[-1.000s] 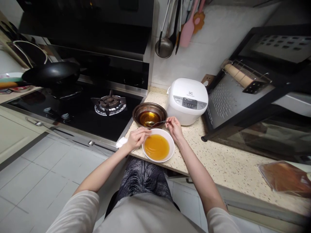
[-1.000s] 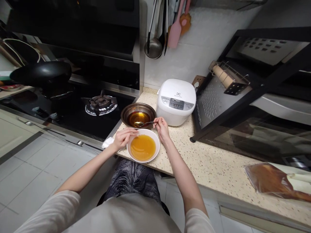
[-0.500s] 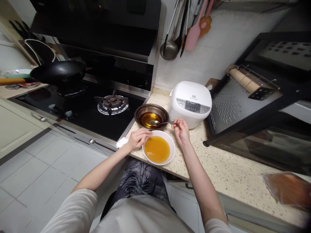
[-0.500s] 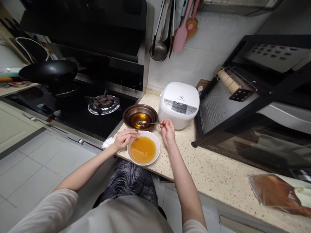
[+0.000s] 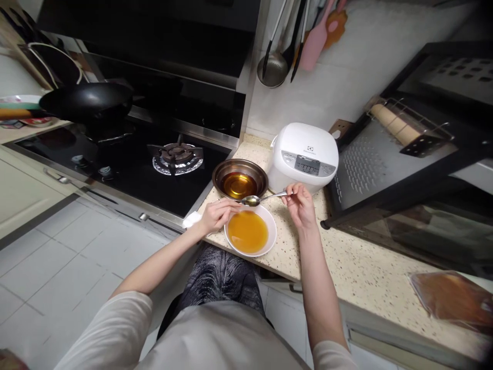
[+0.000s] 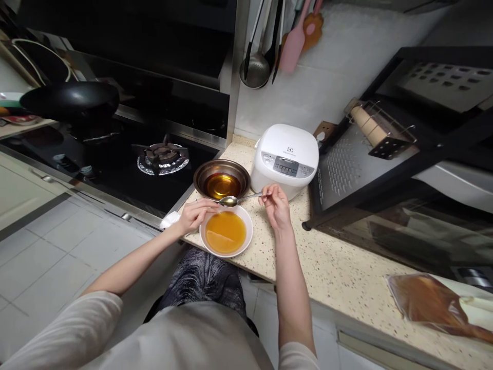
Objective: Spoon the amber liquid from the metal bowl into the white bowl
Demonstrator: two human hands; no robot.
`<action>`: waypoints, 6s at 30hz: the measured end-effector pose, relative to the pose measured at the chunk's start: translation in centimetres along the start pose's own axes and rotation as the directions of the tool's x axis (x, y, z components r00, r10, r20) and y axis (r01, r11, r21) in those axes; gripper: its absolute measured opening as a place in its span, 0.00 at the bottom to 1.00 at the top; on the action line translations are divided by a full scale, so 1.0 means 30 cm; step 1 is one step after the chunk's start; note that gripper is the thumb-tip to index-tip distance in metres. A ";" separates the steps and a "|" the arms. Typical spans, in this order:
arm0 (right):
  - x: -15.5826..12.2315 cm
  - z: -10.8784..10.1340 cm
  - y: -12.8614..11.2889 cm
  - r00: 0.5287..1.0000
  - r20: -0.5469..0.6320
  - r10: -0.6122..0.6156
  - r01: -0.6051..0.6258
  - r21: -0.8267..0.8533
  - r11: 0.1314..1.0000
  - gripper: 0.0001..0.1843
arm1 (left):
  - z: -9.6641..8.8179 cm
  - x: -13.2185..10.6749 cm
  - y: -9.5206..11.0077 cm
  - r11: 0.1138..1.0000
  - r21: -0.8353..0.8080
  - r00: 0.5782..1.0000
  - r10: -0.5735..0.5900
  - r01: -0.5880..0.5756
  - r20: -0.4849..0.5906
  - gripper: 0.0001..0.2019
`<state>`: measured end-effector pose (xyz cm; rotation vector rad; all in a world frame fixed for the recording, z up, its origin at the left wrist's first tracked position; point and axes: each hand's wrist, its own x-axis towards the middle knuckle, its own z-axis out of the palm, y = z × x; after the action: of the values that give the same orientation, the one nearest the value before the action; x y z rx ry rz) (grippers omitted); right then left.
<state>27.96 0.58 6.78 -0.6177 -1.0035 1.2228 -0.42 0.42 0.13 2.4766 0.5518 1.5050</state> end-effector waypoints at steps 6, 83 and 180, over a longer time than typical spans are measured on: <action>-0.015 0.002 -0.019 0.993 0.117 0.031 -0.023 -0.067 0.997 0.19 | 0.001 -0.001 0.000 1.000 -0.016 1.000 -0.012 0.012 0.000 0.18; 0.057 0.032 0.216 0.992 -0.067 -0.108 0.085 -0.282 0.956 0.24 | 0.002 0.006 -0.001 1.000 -0.015 1.000 0.020 -0.020 -0.014 0.17; -0.051 0.004 -0.083 0.957 0.292 -0.004 0.086 -0.270 0.959 0.22 | -0.005 0.005 -0.002 0.999 -0.047 1.000 -0.019 0.020 0.013 0.19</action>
<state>29.00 -1.56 8.49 -0.6417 -1.4476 1.1595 -0.51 0.52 0.30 2.4361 0.5306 1.4775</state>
